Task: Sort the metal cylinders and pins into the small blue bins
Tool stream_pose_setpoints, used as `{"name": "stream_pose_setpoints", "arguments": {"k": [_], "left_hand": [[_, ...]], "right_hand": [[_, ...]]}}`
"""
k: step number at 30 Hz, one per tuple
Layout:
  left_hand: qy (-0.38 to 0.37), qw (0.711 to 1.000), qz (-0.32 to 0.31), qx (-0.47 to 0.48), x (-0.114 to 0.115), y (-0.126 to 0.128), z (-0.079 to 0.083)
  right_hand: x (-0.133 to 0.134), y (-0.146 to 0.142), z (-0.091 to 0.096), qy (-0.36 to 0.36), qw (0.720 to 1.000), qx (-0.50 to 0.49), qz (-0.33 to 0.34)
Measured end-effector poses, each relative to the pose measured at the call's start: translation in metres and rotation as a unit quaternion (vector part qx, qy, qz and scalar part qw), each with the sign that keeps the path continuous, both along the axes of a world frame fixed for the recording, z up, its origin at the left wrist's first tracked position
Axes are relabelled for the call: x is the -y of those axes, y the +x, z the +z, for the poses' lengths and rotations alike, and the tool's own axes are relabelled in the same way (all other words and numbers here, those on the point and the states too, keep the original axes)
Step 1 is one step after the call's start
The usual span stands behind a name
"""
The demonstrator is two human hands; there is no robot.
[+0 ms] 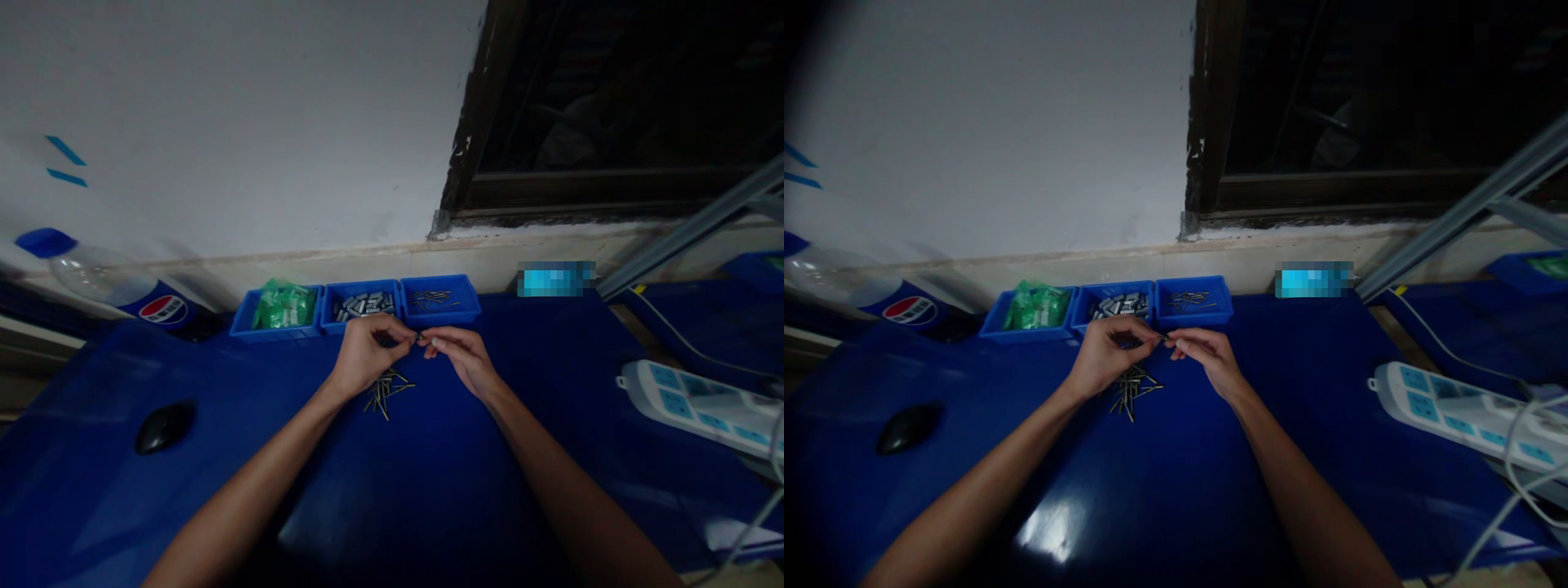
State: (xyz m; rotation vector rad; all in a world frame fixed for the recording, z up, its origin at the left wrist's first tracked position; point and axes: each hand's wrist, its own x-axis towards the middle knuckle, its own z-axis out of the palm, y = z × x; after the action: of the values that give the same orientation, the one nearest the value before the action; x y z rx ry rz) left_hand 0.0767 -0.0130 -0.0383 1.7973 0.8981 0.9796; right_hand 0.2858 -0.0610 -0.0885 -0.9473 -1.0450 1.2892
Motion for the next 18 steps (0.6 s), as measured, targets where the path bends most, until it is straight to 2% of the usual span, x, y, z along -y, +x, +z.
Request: {"name": "stream_pose_setpoints", "arguments": {"k": [6, 11, 18], "left_hand": [[0.009, 0.999, -0.012, -0.050, -0.001, -0.001, -0.004], [0.090, 0.980, -0.003, -0.176, -0.007, -0.007, 0.001], [0.136, 0.929, -0.154, -0.307, -0.006, -0.011, -0.007]], "right_hand": [[-0.001, 0.000, 0.000, -0.013, 0.999, -0.025, -0.015], [-0.001, -0.001, -0.003, -0.010, 0.997, -0.041, -0.059], [-0.001, 0.000, 0.004, -0.011, 0.995, -0.086, -0.048]]}}
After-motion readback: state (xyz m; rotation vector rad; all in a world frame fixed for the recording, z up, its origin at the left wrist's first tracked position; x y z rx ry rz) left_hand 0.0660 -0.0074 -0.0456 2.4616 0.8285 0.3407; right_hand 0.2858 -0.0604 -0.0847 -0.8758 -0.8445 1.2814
